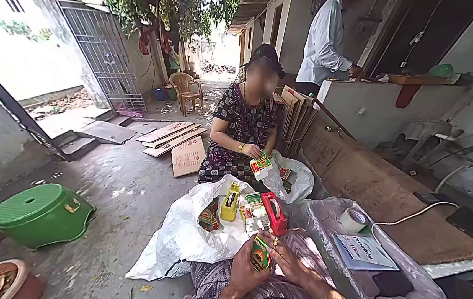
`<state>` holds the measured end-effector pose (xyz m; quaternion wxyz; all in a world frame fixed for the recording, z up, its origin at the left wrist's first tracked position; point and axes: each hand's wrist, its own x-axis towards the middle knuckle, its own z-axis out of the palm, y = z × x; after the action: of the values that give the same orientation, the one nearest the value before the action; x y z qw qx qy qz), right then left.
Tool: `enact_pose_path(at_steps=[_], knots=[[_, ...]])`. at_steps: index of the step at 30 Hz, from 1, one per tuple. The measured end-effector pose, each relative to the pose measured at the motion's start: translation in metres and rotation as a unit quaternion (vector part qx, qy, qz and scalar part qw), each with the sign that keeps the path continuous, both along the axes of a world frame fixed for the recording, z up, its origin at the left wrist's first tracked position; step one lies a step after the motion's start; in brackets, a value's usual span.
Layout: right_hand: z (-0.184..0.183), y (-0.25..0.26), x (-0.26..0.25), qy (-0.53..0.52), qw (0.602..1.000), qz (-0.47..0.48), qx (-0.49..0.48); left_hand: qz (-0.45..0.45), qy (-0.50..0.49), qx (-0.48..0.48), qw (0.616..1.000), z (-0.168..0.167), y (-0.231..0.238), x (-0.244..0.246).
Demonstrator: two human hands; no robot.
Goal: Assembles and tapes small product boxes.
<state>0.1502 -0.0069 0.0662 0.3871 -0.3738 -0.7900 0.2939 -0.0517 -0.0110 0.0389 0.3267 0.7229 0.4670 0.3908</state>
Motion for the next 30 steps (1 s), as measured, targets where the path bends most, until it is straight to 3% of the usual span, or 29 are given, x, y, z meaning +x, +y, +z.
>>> enact_pose_path(at_steps=[3, 7, 12, 18, 20, 22, 25, 27, 30], knots=[[-0.003, 0.002, -0.001, 0.04, 0.999, 0.006, -0.025, -0.004, -0.017, -0.015, 1.0, 0.0, -0.001, 0.001], [-0.002, -0.001, -0.004, -0.032, 0.998, -0.01, 0.047, 0.01, -0.006, 0.006, 1.0, 0.001, -0.005, 0.004], [-0.006, -0.006, -0.009, -0.072, 0.994, -0.053, 0.055, 0.028, 0.01, 0.002, 1.0, 0.003, -0.01, 0.007], [-0.018, -0.012, -0.022, 0.046, 0.992, -0.117, 0.022, 0.137, 0.008, -0.004, 0.991, 0.006, -0.008, 0.01], [-0.016, -0.009, -0.018, 0.055, 0.991, -0.116, -0.023, 0.109, -0.027, -0.019, 0.994, 0.003, -0.005, 0.009], [-0.006, -0.003, -0.011, 0.066, 0.992, -0.086, -0.061, 0.011, -0.131, -0.068, 0.989, 0.006, 0.002, 0.004], [-0.001, 0.004, 0.001, 0.095, 0.99, -0.019, -0.107, -0.13, -0.345, -0.168, 0.914, 0.015, 0.011, -0.006], [-0.003, 0.008, 0.008, 0.1, 0.987, 0.01, -0.126, -0.167, -0.377, -0.187, 0.892, 0.014, 0.019, -0.013], [-0.001, 0.017, 0.016, 0.1, 0.982, 0.005, -0.159, -0.131, -0.362, -0.158, 0.909, 0.009, 0.023, -0.014]])
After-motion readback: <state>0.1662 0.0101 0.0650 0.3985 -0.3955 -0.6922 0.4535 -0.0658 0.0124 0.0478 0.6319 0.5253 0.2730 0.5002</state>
